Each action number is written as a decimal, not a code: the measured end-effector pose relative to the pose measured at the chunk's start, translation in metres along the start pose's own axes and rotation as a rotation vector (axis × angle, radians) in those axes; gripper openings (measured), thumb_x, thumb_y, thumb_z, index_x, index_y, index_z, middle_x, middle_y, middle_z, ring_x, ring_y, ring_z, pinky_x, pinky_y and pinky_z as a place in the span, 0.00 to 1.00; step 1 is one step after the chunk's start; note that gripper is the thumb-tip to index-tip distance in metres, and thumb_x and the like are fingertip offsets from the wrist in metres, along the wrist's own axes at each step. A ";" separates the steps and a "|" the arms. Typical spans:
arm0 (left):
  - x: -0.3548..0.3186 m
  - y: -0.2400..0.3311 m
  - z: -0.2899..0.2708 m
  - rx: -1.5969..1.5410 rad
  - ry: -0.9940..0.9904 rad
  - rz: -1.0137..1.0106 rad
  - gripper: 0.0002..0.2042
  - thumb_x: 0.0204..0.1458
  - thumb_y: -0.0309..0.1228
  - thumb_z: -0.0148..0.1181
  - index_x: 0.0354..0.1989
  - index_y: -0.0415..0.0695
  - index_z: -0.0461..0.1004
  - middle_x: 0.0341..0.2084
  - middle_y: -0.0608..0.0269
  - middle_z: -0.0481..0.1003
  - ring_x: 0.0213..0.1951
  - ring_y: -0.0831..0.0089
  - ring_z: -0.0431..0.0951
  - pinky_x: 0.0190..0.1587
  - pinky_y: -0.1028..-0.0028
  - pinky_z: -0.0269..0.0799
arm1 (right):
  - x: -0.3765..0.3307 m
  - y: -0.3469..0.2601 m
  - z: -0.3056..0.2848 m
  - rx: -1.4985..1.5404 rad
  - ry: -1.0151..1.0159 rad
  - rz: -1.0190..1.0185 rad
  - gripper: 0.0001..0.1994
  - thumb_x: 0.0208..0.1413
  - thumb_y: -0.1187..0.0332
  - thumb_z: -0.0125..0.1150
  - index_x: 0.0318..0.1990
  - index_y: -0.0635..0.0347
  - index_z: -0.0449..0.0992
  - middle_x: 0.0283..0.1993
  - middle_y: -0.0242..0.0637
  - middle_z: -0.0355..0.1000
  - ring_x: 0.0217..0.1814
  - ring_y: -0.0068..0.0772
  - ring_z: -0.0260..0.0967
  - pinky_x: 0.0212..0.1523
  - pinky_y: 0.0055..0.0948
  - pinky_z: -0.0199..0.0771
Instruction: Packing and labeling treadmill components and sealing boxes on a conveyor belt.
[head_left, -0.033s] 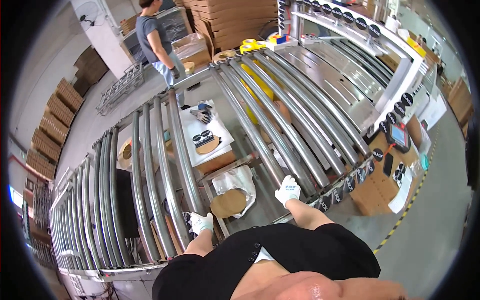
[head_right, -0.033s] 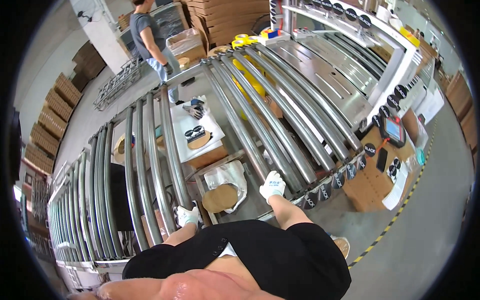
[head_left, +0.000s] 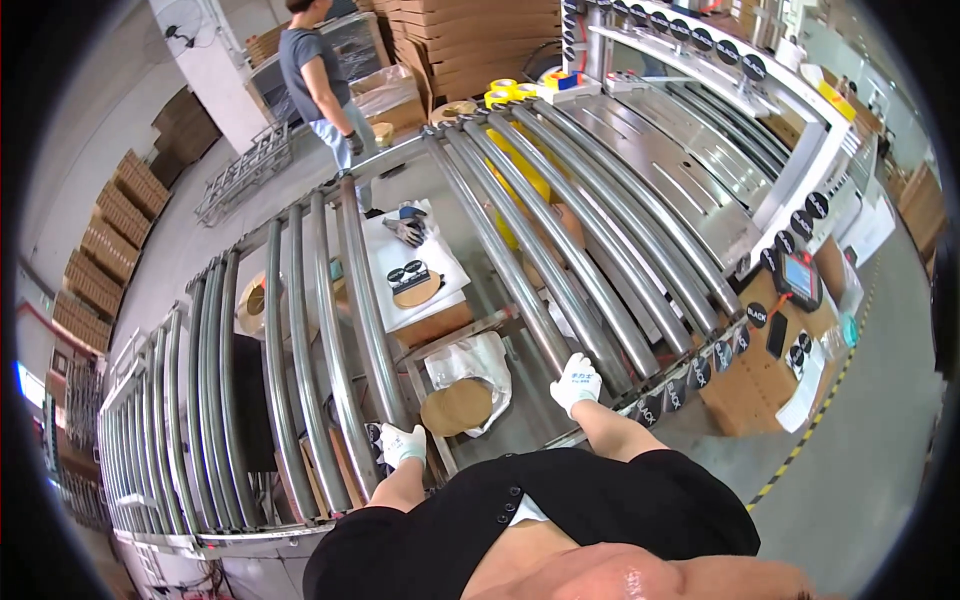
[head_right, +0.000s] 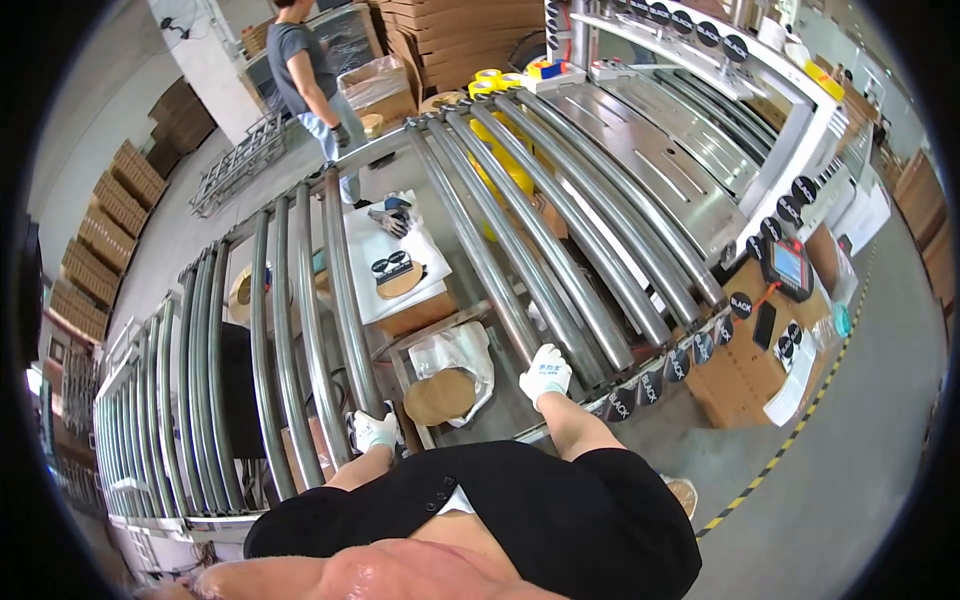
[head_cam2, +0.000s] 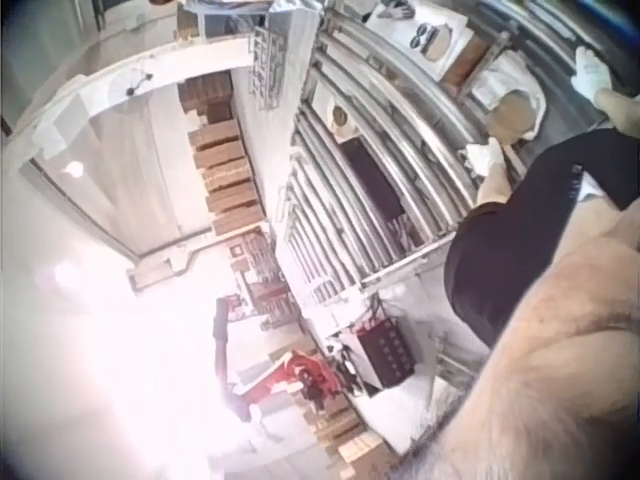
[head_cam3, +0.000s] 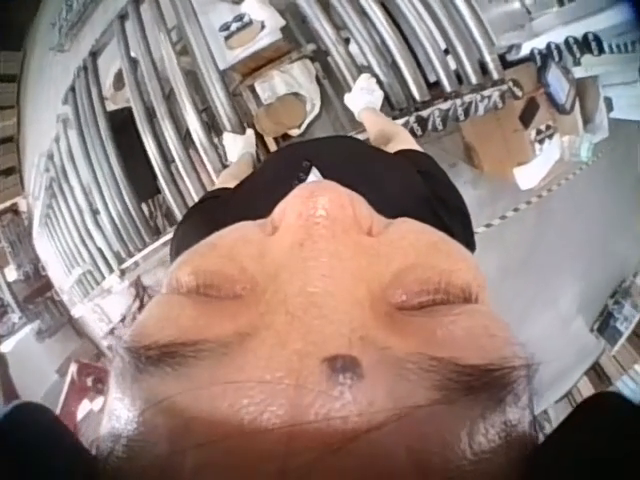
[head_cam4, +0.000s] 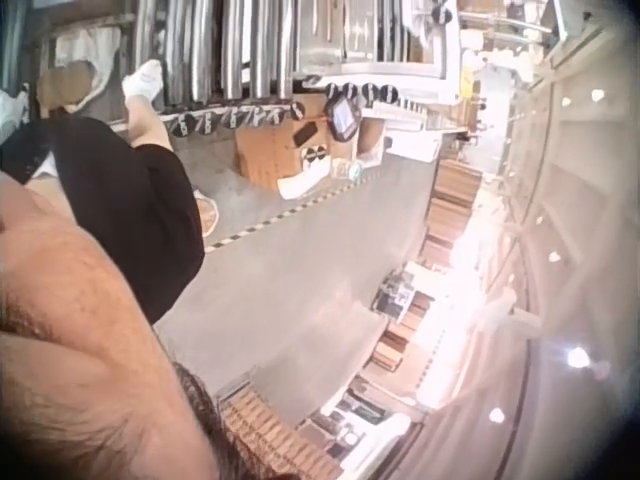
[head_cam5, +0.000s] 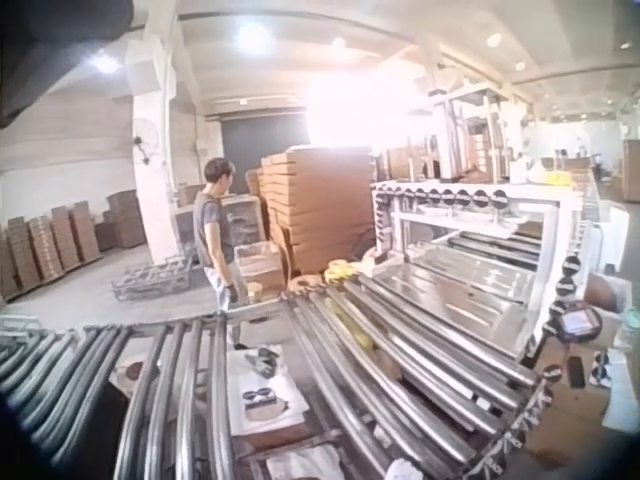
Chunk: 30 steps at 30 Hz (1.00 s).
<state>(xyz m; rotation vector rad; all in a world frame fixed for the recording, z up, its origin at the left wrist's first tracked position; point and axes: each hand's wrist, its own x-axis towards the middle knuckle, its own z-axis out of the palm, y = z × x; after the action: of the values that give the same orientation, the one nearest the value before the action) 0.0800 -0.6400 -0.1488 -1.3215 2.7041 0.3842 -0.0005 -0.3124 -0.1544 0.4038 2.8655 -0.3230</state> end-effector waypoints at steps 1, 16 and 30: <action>0.000 0.000 0.000 -0.008 0.002 -0.012 0.34 0.39 0.48 0.63 0.53 0.41 0.62 0.48 0.48 0.70 0.53 0.54 0.70 0.53 0.59 0.67 | -0.001 0.000 -0.001 -0.004 -0.011 0.016 0.38 0.43 0.53 0.66 0.56 0.68 0.57 0.50 0.48 0.66 0.51 0.43 0.70 0.48 0.40 0.72; -0.004 0.002 -0.004 0.004 0.027 -0.040 0.33 0.40 0.47 0.64 0.52 0.42 0.62 0.49 0.49 0.70 0.53 0.54 0.71 0.53 0.59 0.68 | -0.003 -0.003 -0.004 -0.034 -0.016 0.009 0.35 0.45 0.54 0.65 0.55 0.67 0.58 0.49 0.45 0.67 0.50 0.40 0.71 0.48 0.39 0.71; -0.002 0.002 -0.003 -0.047 -0.014 -0.051 0.35 0.40 0.45 0.63 0.56 0.42 0.62 0.51 0.49 0.70 0.55 0.55 0.69 0.55 0.60 0.66 | 0.001 -0.003 -0.002 -0.025 -0.037 0.013 0.36 0.45 0.54 0.65 0.56 0.68 0.57 0.50 0.46 0.67 0.50 0.41 0.71 0.48 0.40 0.71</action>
<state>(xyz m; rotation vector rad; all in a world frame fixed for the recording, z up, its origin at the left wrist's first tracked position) 0.0799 -0.6386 -0.1448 -1.3916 2.6597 0.4532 -0.0023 -0.3149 -0.1524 0.4075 2.8264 -0.2891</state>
